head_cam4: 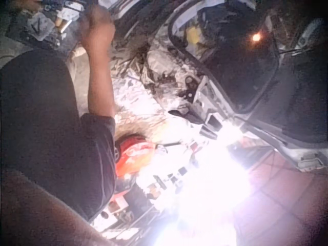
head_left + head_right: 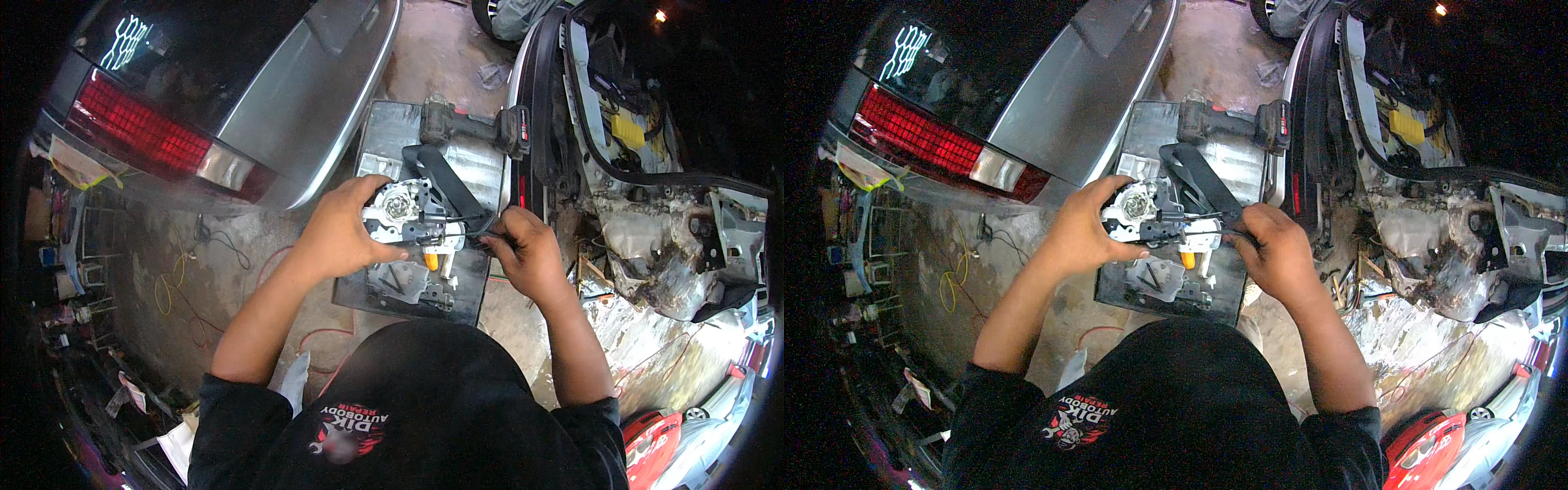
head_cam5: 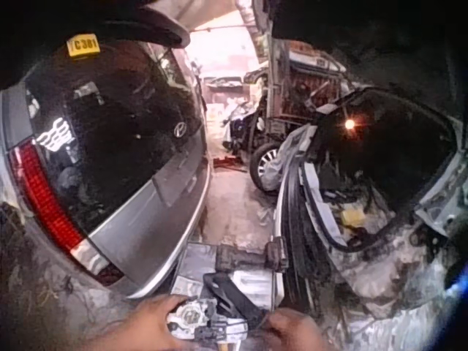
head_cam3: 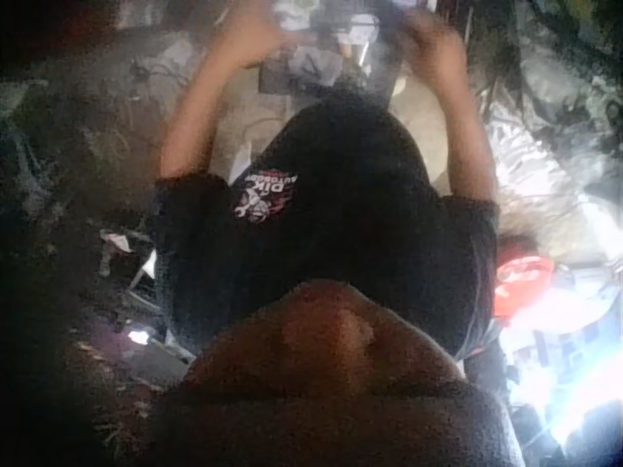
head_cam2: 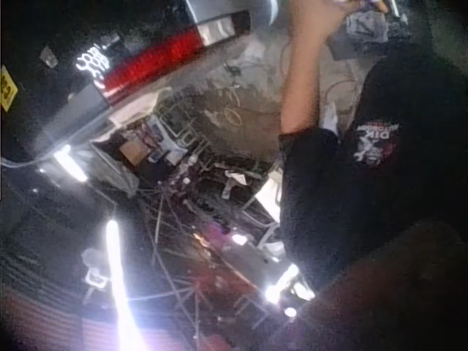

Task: The person holds a seatbelt retractor mechanism and repeatedly threads the seatbelt webbing through its internal components. They pull the webbing through, reposition the mechanism, and continue the threading process without using additional tools.

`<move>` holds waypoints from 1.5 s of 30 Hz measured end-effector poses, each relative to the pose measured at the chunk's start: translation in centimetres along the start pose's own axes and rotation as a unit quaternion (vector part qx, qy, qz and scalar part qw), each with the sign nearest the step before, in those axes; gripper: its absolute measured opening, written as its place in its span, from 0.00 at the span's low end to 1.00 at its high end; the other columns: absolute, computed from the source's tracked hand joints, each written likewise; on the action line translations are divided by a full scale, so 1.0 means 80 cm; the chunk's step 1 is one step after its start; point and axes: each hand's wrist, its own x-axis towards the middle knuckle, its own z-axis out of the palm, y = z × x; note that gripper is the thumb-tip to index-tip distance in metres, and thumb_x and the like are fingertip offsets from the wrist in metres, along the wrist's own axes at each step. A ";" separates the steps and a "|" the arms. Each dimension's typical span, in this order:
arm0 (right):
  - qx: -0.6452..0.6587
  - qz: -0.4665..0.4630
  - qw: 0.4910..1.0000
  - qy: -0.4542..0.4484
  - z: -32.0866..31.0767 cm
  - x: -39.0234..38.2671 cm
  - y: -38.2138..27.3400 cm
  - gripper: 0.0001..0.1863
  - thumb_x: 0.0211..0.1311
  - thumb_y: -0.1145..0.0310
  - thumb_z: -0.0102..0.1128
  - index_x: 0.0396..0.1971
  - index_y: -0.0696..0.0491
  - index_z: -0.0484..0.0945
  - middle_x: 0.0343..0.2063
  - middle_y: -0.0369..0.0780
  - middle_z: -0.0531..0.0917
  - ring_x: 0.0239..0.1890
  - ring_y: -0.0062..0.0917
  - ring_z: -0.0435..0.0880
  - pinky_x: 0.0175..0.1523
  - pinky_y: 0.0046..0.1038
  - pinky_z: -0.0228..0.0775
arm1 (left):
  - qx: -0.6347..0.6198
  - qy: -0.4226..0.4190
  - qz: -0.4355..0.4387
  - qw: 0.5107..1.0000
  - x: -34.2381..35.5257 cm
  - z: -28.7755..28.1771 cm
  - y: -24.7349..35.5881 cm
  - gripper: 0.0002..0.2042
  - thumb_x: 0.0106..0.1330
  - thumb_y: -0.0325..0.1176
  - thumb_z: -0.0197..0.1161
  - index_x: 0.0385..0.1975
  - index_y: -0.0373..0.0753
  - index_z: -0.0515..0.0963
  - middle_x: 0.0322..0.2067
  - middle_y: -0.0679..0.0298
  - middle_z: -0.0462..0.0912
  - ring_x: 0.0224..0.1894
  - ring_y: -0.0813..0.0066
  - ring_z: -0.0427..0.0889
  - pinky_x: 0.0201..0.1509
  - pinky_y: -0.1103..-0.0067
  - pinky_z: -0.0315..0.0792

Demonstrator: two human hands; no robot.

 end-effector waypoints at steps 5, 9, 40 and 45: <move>0.024 0.012 1.000 0.011 -0.002 -0.012 -0.012 0.14 0.65 0.75 0.78 0.44 0.57 0.80 0.35 0.48 0.84 0.38 0.48 0.86 0.44 0.42 0.78 | -0.012 0.022 0.045 0.999 -0.021 0.001 0.010 0.51 0.40 0.38 0.93 0.71 0.38 0.77 0.62 0.46 0.86 0.64 0.45 0.87 0.69 0.60 0.80; 0.052 0.035 0.998 -0.010 -0.006 -0.025 -0.024 0.20 0.66 0.72 0.77 0.53 0.53 0.79 0.42 0.49 0.88 0.45 0.50 0.90 0.49 0.45 0.81 | -0.049 -0.041 -0.002 0.998 -0.040 -0.007 0.034 0.50 0.41 0.33 0.92 0.73 0.47 0.79 0.61 0.50 0.85 0.65 0.47 0.86 0.70 0.61 0.80; 0.098 -0.052 0.992 -0.059 0.013 -0.031 -0.023 0.23 0.66 0.78 0.74 0.61 0.57 0.83 0.48 0.50 0.89 0.47 0.49 0.91 0.52 0.40 0.83 | -0.005 -0.066 0.070 0.995 -0.056 0.006 0.017 0.41 0.48 0.38 0.84 0.69 0.55 0.81 0.49 0.50 0.88 0.52 0.45 0.88 0.58 0.56 0.81; 0.100 -0.009 0.992 -0.082 0.011 -0.029 -0.011 0.19 0.69 0.74 0.74 0.58 0.55 0.82 0.48 0.50 0.89 0.50 0.49 0.91 0.55 0.44 0.82 | -0.084 -0.089 -0.010 0.992 -0.055 0.004 0.007 0.45 0.43 0.34 0.88 0.69 0.43 0.81 0.62 0.52 0.88 0.64 0.53 0.87 0.71 0.63 0.78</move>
